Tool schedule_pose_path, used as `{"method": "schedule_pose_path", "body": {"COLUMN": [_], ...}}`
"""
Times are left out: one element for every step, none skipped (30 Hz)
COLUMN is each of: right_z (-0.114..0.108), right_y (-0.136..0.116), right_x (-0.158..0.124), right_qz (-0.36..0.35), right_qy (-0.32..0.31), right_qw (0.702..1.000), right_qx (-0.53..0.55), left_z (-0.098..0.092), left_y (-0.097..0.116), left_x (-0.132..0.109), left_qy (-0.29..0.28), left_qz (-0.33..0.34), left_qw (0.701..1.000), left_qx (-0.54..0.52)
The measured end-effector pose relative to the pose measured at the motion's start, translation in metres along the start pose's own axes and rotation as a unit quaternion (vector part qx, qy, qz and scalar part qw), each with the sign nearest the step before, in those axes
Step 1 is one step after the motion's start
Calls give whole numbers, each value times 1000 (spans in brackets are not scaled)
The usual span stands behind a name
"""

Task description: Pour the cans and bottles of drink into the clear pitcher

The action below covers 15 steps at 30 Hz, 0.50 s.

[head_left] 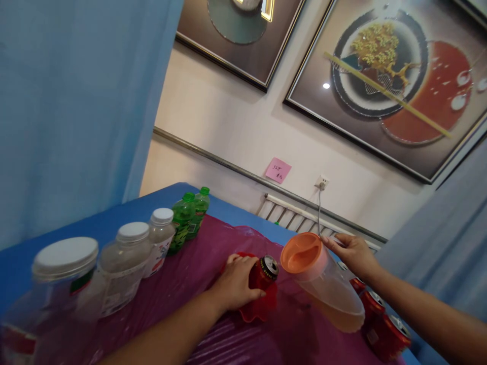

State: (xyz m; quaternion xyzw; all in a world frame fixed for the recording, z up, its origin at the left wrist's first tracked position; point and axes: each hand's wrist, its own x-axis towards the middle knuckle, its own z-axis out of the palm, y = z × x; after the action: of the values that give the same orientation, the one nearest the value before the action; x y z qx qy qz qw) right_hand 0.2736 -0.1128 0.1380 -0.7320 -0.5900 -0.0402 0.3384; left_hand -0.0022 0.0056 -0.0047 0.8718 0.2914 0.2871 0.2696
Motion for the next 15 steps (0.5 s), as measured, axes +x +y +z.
{"method": "schedule_pose_path", "body": {"right_z": [0, 0, 0, 0, 0, 0, 0, 0, 0, 0, 0, 0, 0, 0, 0], "right_y": [0, -1, -1, -1, -1, -1, -1, -1, -1, -1, -1, -1, -1, -1, -1], "right_x": [0, 0, 0, 0, 0, 0, 0, -1, -1, -1, -1, -1, -1, -1, 0], "right_qz": [4, 8, 10, 11, 11, 11, 10, 9, 9, 8, 7, 5, 3, 2, 2], "right_qy": [1, 1, 2, 1, 0, -1, -3, -5, -6, -6, -5, -3, -1, -1, -2], "right_qw": [1000, 1000, 1000, 1000, 1000, 1000, 1000, 1000, 1000, 1000, 1000, 1000, 1000, 1000, 1000], "right_qx": [2, 4, 4, 4, 3, 3, 5, 9, 14, 18, 19, 18, 15, 12, 9], "left_z": [0, 0, 0, 0, 0, -1, -1, -1, -2, -2, -2, -2, -2, -2, -1], "left_y": [0, 0, 0, 0, 0, 0, 1, 1, 1, 2, 2, 2, 2, 2, 2], "left_x": [0, 0, 0, 0, 0, 0, 0, 0, 0, 0, 0, 0, 0, 0, 0], "left_qy": [-1, -2, -3, -4, -4, -5, -5, -6, -6, -7, -7, -7, -7, -6, -6], "left_qz": [0, 1, 2, 2, 2, 2, 2, 1, 1, 1, 1, 0, 0, 0, 0], "left_qw": [1000, 1000, 1000, 1000, 1000, 1000, 1000, 1000, 1000, 1000, 1000, 1000, 1000, 1000, 1000], "left_qx": [0, 1, 1, 1, 0, 0, 0, 0, -1, -1, -1, -2, -2, -2, -2]}}
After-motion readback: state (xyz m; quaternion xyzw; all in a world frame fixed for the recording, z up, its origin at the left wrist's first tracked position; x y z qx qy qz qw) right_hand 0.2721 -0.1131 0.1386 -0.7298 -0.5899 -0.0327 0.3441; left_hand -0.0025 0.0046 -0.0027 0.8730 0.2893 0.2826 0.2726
